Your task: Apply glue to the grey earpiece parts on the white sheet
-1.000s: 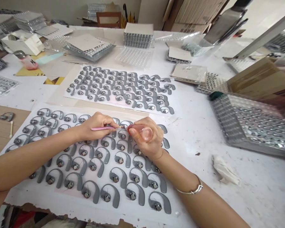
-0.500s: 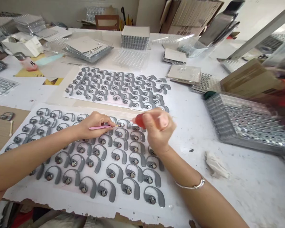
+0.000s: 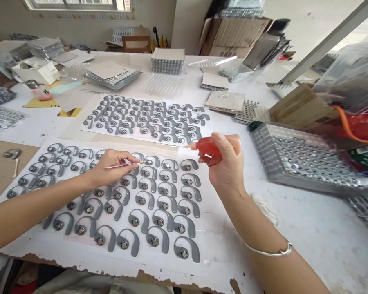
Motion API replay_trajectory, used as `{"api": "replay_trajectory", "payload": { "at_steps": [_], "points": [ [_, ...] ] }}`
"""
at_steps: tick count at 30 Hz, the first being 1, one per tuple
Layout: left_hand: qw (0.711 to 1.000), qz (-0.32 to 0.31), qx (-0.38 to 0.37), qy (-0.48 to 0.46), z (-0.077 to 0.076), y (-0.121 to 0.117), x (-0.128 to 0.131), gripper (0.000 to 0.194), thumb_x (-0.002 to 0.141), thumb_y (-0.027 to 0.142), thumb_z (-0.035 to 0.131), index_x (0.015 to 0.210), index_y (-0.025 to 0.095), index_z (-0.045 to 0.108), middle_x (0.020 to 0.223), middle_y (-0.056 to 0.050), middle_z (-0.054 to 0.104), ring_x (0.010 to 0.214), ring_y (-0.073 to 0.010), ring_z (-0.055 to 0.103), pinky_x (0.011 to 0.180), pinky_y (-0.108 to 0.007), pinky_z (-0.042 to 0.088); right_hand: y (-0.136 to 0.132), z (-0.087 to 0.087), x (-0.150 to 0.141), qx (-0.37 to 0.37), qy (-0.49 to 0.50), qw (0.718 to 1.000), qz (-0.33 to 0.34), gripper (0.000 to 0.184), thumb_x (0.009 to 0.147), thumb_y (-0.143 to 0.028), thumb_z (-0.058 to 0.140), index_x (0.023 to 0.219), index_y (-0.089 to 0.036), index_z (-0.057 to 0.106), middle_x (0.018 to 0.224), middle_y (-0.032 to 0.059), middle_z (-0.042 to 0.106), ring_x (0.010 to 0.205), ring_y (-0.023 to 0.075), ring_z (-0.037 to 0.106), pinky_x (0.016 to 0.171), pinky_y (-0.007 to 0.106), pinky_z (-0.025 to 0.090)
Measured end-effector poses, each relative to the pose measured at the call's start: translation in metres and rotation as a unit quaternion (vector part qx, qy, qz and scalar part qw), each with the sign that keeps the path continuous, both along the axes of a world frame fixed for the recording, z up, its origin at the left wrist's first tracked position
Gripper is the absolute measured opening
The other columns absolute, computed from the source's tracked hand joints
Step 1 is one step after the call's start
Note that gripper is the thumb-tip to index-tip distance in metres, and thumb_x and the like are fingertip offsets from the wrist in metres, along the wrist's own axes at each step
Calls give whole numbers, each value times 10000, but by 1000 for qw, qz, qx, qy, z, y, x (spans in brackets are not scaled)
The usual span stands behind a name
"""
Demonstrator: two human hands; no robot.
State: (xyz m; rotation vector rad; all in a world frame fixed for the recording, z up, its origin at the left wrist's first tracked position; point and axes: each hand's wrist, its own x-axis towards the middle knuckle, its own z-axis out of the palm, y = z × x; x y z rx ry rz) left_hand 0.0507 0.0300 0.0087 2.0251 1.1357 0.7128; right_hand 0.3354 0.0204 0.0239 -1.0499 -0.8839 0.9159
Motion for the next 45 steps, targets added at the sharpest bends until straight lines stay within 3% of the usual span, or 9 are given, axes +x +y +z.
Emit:
{"api": "replay_trajectory", "payload": {
  "at_steps": [3,6,9,13,21,27,32,45],
  "points": [
    [994,-47,96,-20,-1,-4,12,168,833,173,593,926,118,722,774,-51,747,592,-124,677,504,-177,513,3,2,-2,-16,6,1000,23,302,711,-430,712,810,-239,500,635,-24,623,629,213,689,336,223,399],
    [953,-144,265,14,-6,-5,30,193,850,108,517,925,116,695,933,-77,751,824,-162,723,666,-228,595,8,2,-12,-13,-4,999,41,363,696,-498,728,777,-239,487,635,-8,623,635,220,688,326,233,375],
    [903,-182,377,101,-13,-7,46,242,830,46,449,922,106,664,931,-83,746,765,-157,723,546,-218,583,10,-1,-22,16,-41,999,25,385,700,-542,727,739,-243,488,583,-14,596,574,205,666,317,246,349],
    [870,-179,435,150,-18,-10,53,211,834,40,444,893,100,638,919,-86,739,686,-149,711,467,-212,547,5,-8,-28,49,-129,990,-1,350,757,-512,694,648,-231,517,515,-4,560,516,184,631,326,266,356],
    [858,-170,460,151,-21,-13,56,177,858,64,447,885,103,617,886,-74,728,602,-147,688,366,-230,474,-4,-21,-34,95,-209,973,-19,286,812,-421,668,674,-200,551,570,-22,594,515,129,587,495,283,467],
    [850,-168,458,197,-26,-17,58,167,873,68,438,860,110,600,823,-78,698,534,-148,646,379,-248,475,-1,-32,-37,146,-307,940,-41,218,811,-312,672,648,-197,584,666,3,596,622,137,578,607,317,476],
    [854,-178,434,227,-25,-20,61,152,830,60,450,824,112,592,812,-86,682,476,-151,608,369,-270,469,0,-34,-39,197,-342,919,-27,208,808,-266,664,621,-225,580,628,-2,583,620,147,557,599,329,473],
    [853,-177,438,220,-28,-21,61,134,828,74,462,791,117,583,780,-87,672,417,-133,551,343,-263,408,0,-39,-40,178,-369,912,-7,150,799,-263,673,672,-225,601,619,9,607,606,156,548,580,342,468]
  ]
}}
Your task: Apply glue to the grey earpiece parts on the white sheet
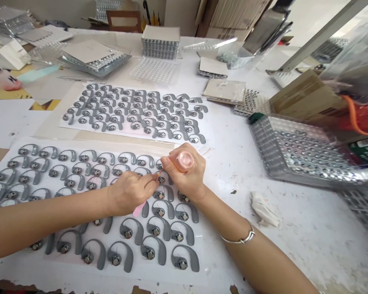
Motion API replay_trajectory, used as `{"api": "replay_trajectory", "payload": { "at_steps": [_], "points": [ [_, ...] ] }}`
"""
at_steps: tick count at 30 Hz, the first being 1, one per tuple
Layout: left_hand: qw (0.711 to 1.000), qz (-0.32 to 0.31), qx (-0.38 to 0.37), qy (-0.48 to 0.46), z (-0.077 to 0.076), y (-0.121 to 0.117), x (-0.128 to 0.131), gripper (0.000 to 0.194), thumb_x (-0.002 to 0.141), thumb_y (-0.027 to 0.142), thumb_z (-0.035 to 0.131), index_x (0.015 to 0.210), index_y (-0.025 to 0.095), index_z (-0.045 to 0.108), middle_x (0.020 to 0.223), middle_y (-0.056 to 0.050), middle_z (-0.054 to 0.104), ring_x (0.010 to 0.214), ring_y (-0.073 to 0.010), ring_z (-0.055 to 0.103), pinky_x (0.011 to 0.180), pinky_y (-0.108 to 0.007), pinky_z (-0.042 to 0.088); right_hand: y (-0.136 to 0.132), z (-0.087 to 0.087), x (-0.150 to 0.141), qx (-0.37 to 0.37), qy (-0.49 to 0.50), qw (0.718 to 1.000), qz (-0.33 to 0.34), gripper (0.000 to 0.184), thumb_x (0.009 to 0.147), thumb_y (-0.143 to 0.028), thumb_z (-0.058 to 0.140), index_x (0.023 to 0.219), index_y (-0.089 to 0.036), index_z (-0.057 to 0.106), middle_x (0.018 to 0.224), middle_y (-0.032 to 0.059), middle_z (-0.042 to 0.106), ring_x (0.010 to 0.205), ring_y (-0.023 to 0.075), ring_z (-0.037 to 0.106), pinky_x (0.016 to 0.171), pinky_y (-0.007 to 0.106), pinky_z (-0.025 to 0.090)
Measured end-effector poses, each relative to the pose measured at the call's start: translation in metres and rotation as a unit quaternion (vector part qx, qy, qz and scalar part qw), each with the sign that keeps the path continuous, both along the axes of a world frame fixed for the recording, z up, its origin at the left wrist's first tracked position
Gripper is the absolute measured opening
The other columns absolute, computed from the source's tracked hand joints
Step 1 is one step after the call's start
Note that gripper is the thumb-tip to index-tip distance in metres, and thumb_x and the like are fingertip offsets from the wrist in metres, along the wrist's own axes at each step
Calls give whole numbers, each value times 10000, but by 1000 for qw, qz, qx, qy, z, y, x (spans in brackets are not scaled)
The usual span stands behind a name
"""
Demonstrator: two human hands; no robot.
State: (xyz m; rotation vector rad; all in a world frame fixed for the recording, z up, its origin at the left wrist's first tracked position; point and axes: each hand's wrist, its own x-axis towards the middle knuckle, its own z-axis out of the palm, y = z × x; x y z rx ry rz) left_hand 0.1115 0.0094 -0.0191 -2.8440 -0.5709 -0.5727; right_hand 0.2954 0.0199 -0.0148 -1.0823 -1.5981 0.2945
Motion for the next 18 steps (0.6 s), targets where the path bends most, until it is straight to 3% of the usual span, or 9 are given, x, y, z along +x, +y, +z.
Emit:
{"api": "replay_trajectory", "payload": {
  "at_steps": [18],
  "points": [
    [999,0,18,-31,1,1,1,153,830,67,453,754,127,572,749,-74,672,394,-122,521,332,-262,389,3,-3,0,55,-18,998,-2,156,797,-261,670,661,-222,603,603,4,607,582,148,548,567,330,474]
  ]
}}
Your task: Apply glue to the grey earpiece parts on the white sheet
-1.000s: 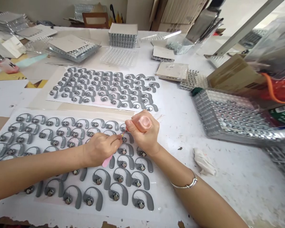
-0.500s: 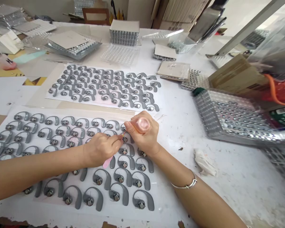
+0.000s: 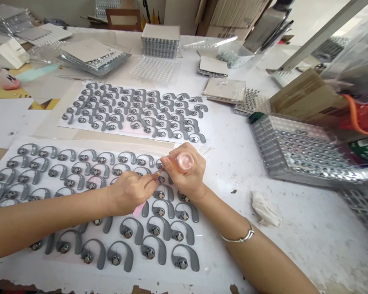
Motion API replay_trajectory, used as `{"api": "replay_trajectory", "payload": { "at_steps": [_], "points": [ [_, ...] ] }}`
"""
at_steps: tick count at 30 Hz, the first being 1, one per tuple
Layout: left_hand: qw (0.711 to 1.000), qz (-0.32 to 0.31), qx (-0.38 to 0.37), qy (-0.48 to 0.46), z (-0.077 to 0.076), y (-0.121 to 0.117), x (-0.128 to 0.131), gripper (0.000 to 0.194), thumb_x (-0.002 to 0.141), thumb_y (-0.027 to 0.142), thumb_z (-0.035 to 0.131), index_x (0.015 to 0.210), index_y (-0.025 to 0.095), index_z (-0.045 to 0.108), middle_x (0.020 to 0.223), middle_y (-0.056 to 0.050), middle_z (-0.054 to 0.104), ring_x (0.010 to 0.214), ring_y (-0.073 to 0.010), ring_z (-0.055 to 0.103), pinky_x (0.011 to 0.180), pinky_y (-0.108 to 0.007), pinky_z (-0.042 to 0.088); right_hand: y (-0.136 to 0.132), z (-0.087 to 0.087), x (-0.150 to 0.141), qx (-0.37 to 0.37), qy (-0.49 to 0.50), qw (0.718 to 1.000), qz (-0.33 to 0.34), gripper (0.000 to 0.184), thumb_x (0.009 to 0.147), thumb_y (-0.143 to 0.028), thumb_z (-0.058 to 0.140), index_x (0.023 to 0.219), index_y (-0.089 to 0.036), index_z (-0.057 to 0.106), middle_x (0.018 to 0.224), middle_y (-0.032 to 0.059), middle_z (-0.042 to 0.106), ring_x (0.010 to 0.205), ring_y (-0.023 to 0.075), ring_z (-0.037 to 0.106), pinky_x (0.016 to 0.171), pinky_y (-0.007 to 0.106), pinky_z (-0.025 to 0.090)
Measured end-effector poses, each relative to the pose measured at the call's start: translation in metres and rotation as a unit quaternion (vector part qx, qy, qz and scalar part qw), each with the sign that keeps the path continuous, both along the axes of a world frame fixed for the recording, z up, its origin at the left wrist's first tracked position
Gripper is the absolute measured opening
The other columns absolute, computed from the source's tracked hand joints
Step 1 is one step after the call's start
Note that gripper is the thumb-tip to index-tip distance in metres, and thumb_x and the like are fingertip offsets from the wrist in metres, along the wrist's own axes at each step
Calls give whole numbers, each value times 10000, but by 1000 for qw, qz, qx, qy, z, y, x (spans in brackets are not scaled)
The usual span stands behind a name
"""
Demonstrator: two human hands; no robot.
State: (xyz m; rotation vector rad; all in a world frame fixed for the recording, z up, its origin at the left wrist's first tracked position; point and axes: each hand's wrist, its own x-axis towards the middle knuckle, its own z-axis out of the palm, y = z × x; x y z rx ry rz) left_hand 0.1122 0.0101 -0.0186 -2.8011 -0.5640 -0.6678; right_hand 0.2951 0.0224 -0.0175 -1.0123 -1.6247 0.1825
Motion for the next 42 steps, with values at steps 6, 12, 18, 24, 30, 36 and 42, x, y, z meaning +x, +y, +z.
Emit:
{"api": "replay_trajectory", "payload": {
  "at_steps": [6,12,18,24,30,36,42],
  "points": [
    [1000,0,-5,-9,0,-1,1,151,825,66,461,751,124,579,771,-72,687,391,-123,526,331,-266,394,0,1,0,-4,1,1000,-3,151,793,-260,672,663,-220,607,599,8,610,581,149,541,575,335,477],
    [1000,1,-15,25,0,-2,-1,115,832,78,497,759,123,575,847,-94,698,428,-123,568,355,-261,415,-2,4,-1,-21,4,1000,-14,200,808,-305,658,633,-232,594,581,9,607,580,158,540,577,345,482],
    [999,-5,-22,34,1,0,-1,122,836,80,474,778,117,575,849,-113,698,435,-138,578,357,-266,423,-2,3,-1,-23,11,1000,-19,189,809,-297,655,642,-231,595,588,11,607,585,160,532,592,355,477],
    [1000,0,-16,20,0,-1,-1,133,840,82,479,764,123,579,795,-82,688,420,-129,562,353,-266,414,0,2,0,1,8,1000,-2,166,801,-235,660,652,-222,586,572,1,596,582,154,524,584,344,463],
    [999,3,-20,36,3,0,0,89,824,84,518,766,120,574,766,-80,677,427,-129,565,360,-253,404,1,-1,2,14,6,1000,-2,141,797,-211,662,676,-225,591,578,-7,597,575,150,516,580,347,453],
    [1000,1,-23,12,2,0,-1,119,823,82,476,771,119,576,750,-71,670,410,-132,549,346,-265,402,3,-2,4,39,0,999,7,135,785,-162,666,691,-216,587,588,-7,597,573,142,507,561,333,439],
    [998,13,-40,48,0,0,-2,136,828,107,442,827,128,577,781,-70,669,433,-141,558,338,-260,385,2,0,5,54,-28,998,-2,159,789,-153,663,659,-202,585,580,-10,592,564,133,513,553,319,441]
  ]
}}
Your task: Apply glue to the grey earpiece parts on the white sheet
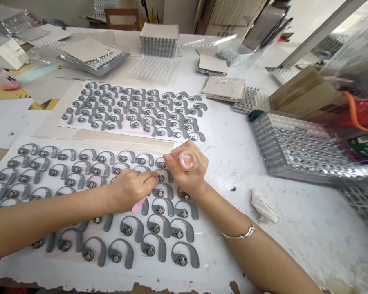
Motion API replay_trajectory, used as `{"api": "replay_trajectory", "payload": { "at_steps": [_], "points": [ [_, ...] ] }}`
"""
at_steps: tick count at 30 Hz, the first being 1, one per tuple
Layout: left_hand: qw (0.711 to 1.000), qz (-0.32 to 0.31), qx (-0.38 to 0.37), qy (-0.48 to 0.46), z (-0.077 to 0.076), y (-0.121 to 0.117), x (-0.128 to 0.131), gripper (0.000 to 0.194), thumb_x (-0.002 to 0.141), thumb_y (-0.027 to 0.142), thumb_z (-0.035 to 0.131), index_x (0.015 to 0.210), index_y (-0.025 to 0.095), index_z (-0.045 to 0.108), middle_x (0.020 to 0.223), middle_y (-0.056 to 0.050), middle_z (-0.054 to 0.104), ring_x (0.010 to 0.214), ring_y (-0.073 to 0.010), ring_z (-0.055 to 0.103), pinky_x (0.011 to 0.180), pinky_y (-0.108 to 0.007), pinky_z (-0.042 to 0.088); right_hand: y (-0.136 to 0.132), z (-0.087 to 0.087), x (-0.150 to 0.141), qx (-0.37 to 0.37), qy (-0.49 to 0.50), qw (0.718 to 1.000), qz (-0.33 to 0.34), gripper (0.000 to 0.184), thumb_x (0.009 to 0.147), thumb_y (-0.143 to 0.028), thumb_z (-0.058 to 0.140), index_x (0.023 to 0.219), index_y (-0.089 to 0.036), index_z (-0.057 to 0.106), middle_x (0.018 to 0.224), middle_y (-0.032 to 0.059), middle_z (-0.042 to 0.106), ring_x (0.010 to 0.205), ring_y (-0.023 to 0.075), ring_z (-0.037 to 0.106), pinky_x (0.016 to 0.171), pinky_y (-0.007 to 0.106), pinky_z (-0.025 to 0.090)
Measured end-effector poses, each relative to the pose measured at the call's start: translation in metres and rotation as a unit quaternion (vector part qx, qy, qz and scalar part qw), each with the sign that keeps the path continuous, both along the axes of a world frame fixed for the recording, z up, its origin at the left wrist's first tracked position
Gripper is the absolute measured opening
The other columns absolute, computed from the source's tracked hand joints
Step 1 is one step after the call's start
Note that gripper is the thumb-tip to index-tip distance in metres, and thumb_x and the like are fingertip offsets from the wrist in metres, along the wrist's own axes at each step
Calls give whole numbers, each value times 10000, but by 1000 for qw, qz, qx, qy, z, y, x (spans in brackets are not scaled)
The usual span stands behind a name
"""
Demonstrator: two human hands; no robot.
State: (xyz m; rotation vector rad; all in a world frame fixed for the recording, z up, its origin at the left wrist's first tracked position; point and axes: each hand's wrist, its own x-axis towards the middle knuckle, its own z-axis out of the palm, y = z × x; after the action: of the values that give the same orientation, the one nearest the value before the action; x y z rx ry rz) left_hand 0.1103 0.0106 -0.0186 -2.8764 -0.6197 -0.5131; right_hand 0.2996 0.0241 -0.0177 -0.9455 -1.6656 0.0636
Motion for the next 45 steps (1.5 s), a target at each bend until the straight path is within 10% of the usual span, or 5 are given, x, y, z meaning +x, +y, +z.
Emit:
{"api": "replay_trajectory", "payload": {
  "at_steps": [45],
  "points": [
    [996,21,-80,35,7,6,-2,115,788,76,485,828,129,579,735,-50,643,517,-151,600,372,-223,356,-5,-4,1,51,-21,998,-24,111,769,-168,682,721,-198,586,643,-3,597,578,127,532,534,288,460]
  ]
}}
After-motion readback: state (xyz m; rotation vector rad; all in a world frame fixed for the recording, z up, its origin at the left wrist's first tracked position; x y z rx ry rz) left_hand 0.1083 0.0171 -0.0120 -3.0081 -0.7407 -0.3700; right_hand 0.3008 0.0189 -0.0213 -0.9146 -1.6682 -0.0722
